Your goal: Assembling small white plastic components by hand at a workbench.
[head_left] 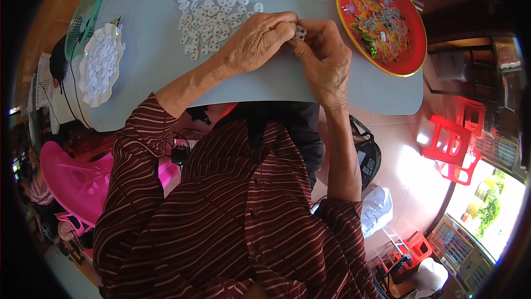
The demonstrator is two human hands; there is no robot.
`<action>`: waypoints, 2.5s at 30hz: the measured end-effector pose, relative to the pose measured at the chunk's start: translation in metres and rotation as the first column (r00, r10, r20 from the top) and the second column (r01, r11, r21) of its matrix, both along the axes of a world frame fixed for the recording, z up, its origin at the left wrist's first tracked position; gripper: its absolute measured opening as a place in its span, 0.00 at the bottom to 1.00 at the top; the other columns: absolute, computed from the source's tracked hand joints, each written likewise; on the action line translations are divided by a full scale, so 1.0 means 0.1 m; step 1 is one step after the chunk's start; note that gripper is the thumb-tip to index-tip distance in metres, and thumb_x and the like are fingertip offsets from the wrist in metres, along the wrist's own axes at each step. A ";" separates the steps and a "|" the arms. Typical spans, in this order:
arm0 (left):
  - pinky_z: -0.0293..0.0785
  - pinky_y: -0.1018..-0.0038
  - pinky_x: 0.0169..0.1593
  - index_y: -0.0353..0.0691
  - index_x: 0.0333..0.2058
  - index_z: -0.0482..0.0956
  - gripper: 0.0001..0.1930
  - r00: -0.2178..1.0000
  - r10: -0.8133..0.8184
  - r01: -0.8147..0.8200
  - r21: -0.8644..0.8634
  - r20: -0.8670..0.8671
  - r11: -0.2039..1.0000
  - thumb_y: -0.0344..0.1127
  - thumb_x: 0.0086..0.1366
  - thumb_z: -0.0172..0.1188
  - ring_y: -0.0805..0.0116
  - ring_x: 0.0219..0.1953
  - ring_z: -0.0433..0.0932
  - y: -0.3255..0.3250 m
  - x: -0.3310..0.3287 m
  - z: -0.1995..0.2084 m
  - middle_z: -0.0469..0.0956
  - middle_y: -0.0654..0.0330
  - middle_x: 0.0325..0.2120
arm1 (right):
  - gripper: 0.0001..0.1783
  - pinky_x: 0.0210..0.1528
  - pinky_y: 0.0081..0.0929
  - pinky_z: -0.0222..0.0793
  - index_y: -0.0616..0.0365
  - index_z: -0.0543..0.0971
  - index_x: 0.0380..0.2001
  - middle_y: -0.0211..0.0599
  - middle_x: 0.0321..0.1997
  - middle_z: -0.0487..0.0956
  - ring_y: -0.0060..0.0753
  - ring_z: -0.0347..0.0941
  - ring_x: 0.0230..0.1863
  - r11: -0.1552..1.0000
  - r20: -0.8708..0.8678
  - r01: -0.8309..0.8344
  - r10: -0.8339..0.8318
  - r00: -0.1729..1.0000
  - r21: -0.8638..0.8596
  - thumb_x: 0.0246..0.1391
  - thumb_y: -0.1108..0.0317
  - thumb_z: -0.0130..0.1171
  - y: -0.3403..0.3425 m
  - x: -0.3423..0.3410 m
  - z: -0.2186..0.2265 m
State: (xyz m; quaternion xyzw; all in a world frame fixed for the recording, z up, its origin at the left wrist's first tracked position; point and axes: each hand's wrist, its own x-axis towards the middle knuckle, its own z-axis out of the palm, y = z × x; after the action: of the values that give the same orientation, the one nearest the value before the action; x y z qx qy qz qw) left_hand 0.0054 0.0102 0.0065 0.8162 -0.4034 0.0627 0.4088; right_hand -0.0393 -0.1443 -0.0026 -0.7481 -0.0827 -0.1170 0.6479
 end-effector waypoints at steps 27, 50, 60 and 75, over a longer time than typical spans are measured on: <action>0.66 0.71 0.30 0.35 0.31 0.69 0.12 0.855 -0.087 -0.049 -0.247 -0.511 0.968 0.39 0.66 0.46 0.70 0.22 0.66 -0.01 -0.16 0.01 0.67 0.57 0.18 | 0.07 0.31 0.17 0.71 0.67 0.76 0.36 0.35 0.29 0.78 0.20 0.74 0.27 0.998 0.133 0.063 -0.065 0.989 0.025 0.54 0.76 0.56 -0.30 0.36 0.37; 0.65 0.73 0.28 0.36 0.29 0.70 0.15 0.756 -0.174 0.017 -0.247 -0.631 0.969 0.43 0.67 0.46 0.72 0.19 0.65 0.09 -0.36 0.00 0.65 0.62 0.14 | 0.04 0.34 0.40 0.69 0.58 0.78 0.28 0.42 0.31 0.75 0.49 0.73 0.30 0.619 0.048 -0.234 0.403 0.914 -0.750 0.46 0.73 0.56 -0.02 0.86 0.29; 0.63 0.73 0.25 0.37 0.29 0.70 0.16 0.734 -0.176 0.001 -0.258 -0.656 0.966 0.44 0.66 0.46 0.73 0.17 0.63 0.09 -0.35 0.01 0.64 0.62 0.12 | 0.06 0.35 0.41 0.70 0.61 0.77 0.31 0.48 0.30 0.76 0.54 0.73 0.32 0.749 0.216 0.001 0.190 0.958 -0.662 0.51 0.73 0.53 -0.03 0.81 0.25; 0.66 0.59 0.33 0.34 0.21 0.66 0.10 0.905 -0.369 0.337 -0.175 -0.212 0.925 0.32 0.53 0.57 0.50 0.28 0.70 0.02 -0.46 -0.09 0.69 0.53 0.19 | 0.06 0.33 0.40 0.72 0.64 0.77 0.22 0.51 0.24 0.76 0.51 0.75 0.28 0.565 -0.088 -0.376 0.470 0.878 -0.734 0.45 0.72 0.56 0.40 0.58 0.32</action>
State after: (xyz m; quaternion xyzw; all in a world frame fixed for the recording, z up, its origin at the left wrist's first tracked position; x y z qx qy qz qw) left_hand -0.0409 0.0124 -0.0025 0.7017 -0.4869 -0.0851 0.5131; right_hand 0.0185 -0.1042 0.0290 -0.8929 -0.3370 0.0412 0.2958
